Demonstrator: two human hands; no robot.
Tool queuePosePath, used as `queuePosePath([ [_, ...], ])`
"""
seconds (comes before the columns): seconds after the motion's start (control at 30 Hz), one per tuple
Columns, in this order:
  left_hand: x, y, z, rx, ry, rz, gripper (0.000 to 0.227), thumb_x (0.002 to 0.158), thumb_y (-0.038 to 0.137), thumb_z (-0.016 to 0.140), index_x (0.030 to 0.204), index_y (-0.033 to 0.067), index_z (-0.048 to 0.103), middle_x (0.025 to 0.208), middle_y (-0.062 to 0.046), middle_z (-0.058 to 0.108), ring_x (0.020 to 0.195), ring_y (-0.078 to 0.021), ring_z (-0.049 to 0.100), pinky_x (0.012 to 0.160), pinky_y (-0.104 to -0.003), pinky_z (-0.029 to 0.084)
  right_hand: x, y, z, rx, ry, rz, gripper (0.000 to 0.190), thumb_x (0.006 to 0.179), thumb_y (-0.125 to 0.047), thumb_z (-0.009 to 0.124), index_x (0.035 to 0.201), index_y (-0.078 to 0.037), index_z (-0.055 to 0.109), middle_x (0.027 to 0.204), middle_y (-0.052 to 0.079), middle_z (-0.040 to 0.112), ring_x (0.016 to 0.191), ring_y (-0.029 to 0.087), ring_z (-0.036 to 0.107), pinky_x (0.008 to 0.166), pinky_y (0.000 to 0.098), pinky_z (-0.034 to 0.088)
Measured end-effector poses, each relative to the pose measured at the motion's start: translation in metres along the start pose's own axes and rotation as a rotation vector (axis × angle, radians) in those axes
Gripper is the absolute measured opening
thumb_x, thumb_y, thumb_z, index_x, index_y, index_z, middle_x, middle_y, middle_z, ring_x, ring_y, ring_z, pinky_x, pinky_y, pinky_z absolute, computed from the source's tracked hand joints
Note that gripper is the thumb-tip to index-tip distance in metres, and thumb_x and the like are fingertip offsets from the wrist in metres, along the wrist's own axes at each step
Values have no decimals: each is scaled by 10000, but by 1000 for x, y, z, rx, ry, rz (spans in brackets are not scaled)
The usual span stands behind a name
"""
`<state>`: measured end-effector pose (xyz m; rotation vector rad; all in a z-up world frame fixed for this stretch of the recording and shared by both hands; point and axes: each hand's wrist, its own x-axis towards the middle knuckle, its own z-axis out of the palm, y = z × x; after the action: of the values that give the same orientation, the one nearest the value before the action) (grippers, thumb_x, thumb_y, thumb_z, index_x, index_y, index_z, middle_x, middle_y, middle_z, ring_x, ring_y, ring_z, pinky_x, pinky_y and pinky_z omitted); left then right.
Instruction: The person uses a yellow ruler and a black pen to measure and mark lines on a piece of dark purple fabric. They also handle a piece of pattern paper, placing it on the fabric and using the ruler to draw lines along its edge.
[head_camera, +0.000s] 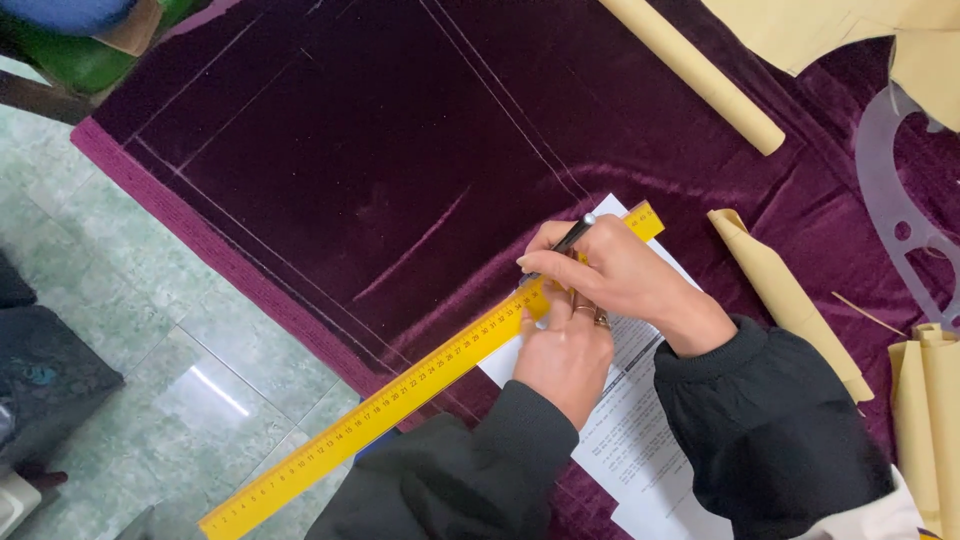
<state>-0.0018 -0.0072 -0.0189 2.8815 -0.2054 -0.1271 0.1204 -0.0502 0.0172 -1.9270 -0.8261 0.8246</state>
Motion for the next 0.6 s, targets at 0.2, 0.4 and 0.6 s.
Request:
queuePosePath([
  [0.2, -1, -1, -3, -13, -18, 3, 174, 737, 60, 713, 907, 26, 724, 939, -202, 630, 1150, -445, 546, 768, -649, 504, -2, -8, 1, 31, 2, 30, 189, 924, -215, 620, 839, -84, 727, 608, 76, 633, 577, 189, 604, 602, 316, 517],
  [0.4, -1, 0, 2, -3, -28, 7, 216, 731, 70, 731, 939, 16, 715, 932, -196, 628, 1146, -434, 550, 771, -622, 514, -2, 4, 1, 31, -1, -21, 192, 937, -200, 603, 834, -86, 717, 547, 55, 587, 558, 156, 549, 602, 313, 498],
  [0.6, -1, -3, -38, 54, -44, 7, 216, 776, 56, 716, 987, 13, 699, 952, -194, 620, 1141, -414, 572, 764, -579, 534, -5, -9, -24, -115, 91, -59, 145, 929, -166, 608, 867, -76, 704, 538, 88, 597, 593, 149, 557, 620, 346, 503],
])
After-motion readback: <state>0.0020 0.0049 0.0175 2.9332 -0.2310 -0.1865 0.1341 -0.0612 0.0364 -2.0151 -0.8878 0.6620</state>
